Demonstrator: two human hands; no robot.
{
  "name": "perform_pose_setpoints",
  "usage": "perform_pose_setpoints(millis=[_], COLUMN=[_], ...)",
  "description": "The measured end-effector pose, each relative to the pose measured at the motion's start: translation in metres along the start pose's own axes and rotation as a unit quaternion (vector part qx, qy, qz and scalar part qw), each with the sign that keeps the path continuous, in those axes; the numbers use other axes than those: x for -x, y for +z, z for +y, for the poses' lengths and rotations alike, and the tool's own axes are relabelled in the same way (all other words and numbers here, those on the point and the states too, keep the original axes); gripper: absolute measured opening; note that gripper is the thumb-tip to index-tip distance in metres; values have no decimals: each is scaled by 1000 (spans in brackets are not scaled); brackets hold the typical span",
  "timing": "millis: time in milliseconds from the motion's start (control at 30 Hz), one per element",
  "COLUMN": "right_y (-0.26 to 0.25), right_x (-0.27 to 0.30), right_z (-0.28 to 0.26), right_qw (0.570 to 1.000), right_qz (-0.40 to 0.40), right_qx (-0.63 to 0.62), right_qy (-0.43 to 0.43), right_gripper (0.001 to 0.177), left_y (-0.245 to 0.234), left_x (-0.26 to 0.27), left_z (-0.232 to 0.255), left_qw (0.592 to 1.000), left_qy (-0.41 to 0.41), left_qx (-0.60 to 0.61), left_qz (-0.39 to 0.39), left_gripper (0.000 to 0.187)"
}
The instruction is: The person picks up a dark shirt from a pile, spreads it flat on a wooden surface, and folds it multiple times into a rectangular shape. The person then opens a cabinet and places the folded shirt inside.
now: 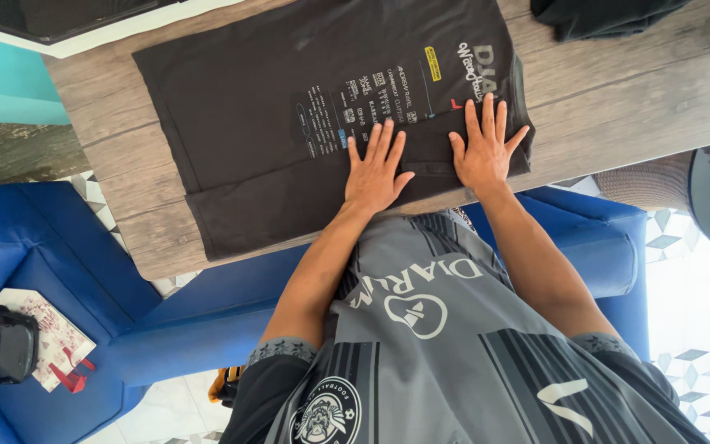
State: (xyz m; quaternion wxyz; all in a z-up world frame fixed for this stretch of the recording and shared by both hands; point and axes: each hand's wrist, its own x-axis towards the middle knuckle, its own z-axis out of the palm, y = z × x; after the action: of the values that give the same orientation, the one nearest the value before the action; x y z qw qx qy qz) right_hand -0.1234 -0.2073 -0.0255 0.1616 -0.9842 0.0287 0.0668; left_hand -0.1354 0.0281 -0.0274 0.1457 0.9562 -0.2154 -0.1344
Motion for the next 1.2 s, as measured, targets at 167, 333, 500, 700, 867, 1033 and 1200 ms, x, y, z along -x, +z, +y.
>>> perform_pose_setpoints(millis=[167, 333, 500, 700, 867, 1033, 1200], right_y=[3, 4, 6, 8, 10, 12, 12], right_x=[0, 0, 1, 2, 2, 11, 12], right_z=[0, 1, 1, 2, 3, 8, 7], right_qw=[1000, 1000, 1000, 1000, 1000, 1000, 999], right_qz=[-4, -1, 11, 15, 12, 12, 35], right_qx=[-1, -1, -5, -8, -4, 0, -4], right_qy=[3, 0, -5, -3, 0, 5, 3], right_gripper=[65, 65, 65, 64, 64, 64, 63], left_y=[1, -10, -13, -8, -4, 0, -4], left_x=[17, 57, 104, 148, 179, 185, 179], left_z=[-36, -94, -143, -183, -189, -179, -180], left_qw=[996, 985, 963, 923, 901, 899, 895], left_qy=[-80, -167, -253, -350, -344, -399, -406], left_qx=[-6, -12, -6, 14, 72, 45, 38], left_qz=[27, 41, 88, 156, 253, 173, 178], left_gripper=[77, 74, 72, 73, 72, 65, 64])
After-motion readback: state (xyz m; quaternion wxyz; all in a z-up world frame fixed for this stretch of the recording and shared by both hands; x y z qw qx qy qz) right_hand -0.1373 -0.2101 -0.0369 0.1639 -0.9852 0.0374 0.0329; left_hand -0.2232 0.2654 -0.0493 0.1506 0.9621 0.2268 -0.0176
